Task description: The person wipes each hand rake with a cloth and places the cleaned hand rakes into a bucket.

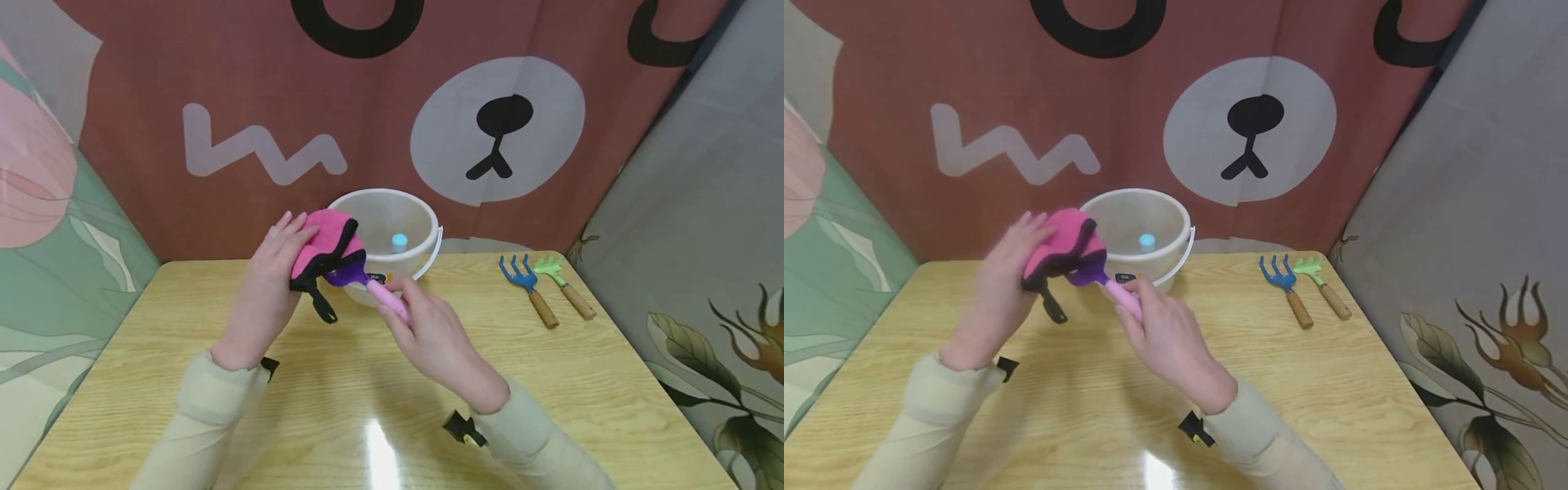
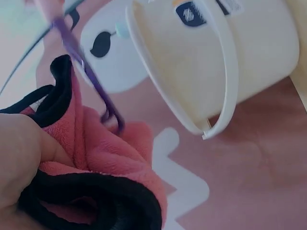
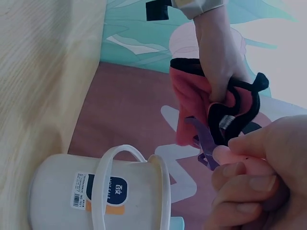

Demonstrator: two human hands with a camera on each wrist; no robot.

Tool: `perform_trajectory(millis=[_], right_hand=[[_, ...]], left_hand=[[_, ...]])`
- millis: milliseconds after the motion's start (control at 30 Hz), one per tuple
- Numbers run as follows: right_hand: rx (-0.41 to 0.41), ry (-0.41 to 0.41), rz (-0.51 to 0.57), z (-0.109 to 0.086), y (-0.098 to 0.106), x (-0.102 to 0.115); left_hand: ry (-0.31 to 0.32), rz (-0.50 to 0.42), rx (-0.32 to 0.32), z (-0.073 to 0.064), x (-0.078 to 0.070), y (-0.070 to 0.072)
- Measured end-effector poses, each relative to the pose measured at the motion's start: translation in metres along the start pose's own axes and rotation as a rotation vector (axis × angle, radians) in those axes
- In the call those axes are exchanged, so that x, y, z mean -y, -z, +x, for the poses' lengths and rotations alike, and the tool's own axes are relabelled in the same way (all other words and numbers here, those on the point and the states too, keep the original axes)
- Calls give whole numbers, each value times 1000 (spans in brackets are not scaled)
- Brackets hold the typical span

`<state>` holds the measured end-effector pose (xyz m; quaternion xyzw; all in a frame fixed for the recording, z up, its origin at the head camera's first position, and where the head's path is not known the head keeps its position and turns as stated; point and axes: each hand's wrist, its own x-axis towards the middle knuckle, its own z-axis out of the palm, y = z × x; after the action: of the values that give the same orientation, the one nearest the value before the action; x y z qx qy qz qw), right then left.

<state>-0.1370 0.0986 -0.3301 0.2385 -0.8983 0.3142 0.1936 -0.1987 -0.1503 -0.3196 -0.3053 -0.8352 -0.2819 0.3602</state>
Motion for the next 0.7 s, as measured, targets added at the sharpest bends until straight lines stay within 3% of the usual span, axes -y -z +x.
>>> perform_trajectory(millis=[200, 533, 700], right_hand=[[19, -8, 9, -3, 1, 0], [-2, -28, 49, 0, 4, 4], [2, -41, 79, -1, 5, 6]], left_hand=[[47, 27, -11, -2, 6, 4], [-78, 16, 125, -8, -15, -10], [-85, -49, 89, -9, -19, -15]])
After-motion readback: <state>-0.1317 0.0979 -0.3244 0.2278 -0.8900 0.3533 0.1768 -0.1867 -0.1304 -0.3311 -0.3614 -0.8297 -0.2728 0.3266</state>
